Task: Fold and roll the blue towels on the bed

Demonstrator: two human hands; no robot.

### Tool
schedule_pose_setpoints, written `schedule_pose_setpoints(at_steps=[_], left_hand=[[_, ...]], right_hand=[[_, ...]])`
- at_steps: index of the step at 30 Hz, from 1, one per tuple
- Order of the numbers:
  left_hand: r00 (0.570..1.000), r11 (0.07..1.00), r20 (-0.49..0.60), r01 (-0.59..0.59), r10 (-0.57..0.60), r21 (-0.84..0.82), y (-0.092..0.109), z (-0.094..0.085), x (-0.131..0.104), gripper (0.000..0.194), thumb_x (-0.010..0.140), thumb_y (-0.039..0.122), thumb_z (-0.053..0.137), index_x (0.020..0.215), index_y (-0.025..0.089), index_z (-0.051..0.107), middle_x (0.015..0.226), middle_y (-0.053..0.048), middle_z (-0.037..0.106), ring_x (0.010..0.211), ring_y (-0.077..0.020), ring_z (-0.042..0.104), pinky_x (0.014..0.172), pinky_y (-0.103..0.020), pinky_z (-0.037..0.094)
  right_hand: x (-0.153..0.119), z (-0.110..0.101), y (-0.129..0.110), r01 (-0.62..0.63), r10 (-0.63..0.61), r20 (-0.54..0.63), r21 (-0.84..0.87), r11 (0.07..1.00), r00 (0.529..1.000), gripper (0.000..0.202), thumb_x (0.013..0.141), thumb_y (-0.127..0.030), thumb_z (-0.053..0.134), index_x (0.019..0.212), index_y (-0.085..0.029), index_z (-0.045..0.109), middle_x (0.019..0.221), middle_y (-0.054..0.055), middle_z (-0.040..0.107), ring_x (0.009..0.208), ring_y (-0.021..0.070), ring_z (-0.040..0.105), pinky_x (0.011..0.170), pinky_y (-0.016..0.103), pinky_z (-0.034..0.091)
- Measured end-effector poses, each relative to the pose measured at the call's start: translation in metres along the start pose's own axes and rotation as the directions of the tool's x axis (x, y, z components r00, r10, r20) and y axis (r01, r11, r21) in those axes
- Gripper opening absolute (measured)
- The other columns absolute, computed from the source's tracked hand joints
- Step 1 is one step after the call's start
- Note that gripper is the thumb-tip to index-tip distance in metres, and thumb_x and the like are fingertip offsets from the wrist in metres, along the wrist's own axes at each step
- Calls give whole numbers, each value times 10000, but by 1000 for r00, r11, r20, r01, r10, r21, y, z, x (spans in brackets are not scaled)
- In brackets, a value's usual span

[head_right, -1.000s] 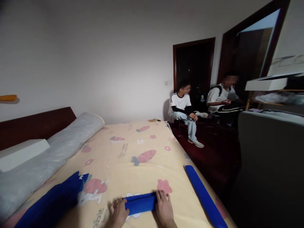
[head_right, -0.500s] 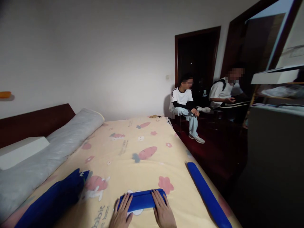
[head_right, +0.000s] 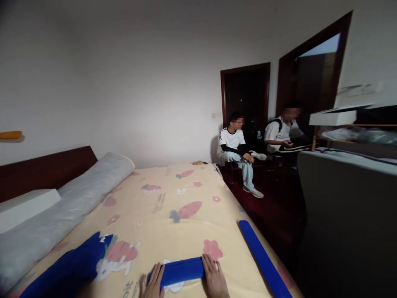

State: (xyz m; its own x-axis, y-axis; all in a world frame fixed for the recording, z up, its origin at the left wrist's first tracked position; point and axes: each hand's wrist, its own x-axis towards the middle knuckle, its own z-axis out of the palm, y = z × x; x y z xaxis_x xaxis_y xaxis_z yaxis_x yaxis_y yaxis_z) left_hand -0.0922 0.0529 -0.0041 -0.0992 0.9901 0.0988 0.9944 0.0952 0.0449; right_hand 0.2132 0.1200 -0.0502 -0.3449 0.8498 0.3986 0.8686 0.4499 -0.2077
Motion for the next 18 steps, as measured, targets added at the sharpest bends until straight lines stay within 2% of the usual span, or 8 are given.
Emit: schedule_pose_setpoints(at_steps=[5, 8, 10, 12, 15, 18], left_hand=[[993, 998, 112, -38, 44, -57, 4, -32, -8, 549, 765, 274, 496, 1304, 334, 583, 1409, 7, 573, 1340, -248, 445, 1171, -489, 175], [983, 999, 180, 30, -26, -22, 7, -41, -18, 512, 728, 283, 523, 1227, 303, 639, 1427, -29, 554, 1364, -267, 410, 1150, -508, 194], [972, 996, 219, 88, -86, -1, 12, -44, -23, 517, 725, 244, 504, 1222, 274, 643, 1431, -44, 549, 1385, -259, 382, 1145, -508, 198], [972, 992, 199, 128, -128, 9, 18, -47, -26, 540, 737, 183, 459, 1247, 249, 626, 1398, -55, 581, 1359, -246, 419, 1151, -517, 176], [987, 992, 99, 129, -129, 10, 27, -51, -26, 569, 754, 114, 415, 1276, 235, 606, 1360, -72, 612, 1294, -260, 487, 1153, -559, 145], [996, 998, 83, 32, -27, -61, 44, -42, -24, 575, 791, 110, 396, 1324, 237, 572, 1378, -66, 598, 1318, -245, 465, 1168, -495, 185]], right_hand=[[1, -27, -20, -9, 7, 105, 14, 1000, 994, 616, 706, -154, 474, 1306, -206, 606, 1283, 109, 646, 1223, 318, 549, 1055, 503, 354], [-8, -47, -27, -18, 1, 177, 92, 996, 984, 642, 659, -182, 502, 1289, -247, 611, 1237, 92, 672, 1193, 309, 559, 1082, 500, 303], [-11, -57, -28, -63, 41, 195, 103, 993, 980, 608, 659, -182, 500, 1245, -268, 637, 1245, 82, 668, 1189, 315, 556, 1079, 522, 287], [-9, -64, -30, -111, 95, 191, 75, 991, 977, 539, 680, -175, 499, 1185, -251, 673, 1263, 96, 658, 1196, 336, 551, 1073, 550, 279], [2, -65, -41, -146, 137, 186, 34, 989, 973, 498, 709, -161, 490, 1167, -181, 684, 1270, 159, 643, 1219, 372, 536, 1074, 575, 276], [10, -59, -67, -58, 37, 205, 96, 994, 978, 632, 716, -180, 487, 1342, -141, 559, 1423, 160, 514, 1335, 361, 431, 1115, 551, 254]])
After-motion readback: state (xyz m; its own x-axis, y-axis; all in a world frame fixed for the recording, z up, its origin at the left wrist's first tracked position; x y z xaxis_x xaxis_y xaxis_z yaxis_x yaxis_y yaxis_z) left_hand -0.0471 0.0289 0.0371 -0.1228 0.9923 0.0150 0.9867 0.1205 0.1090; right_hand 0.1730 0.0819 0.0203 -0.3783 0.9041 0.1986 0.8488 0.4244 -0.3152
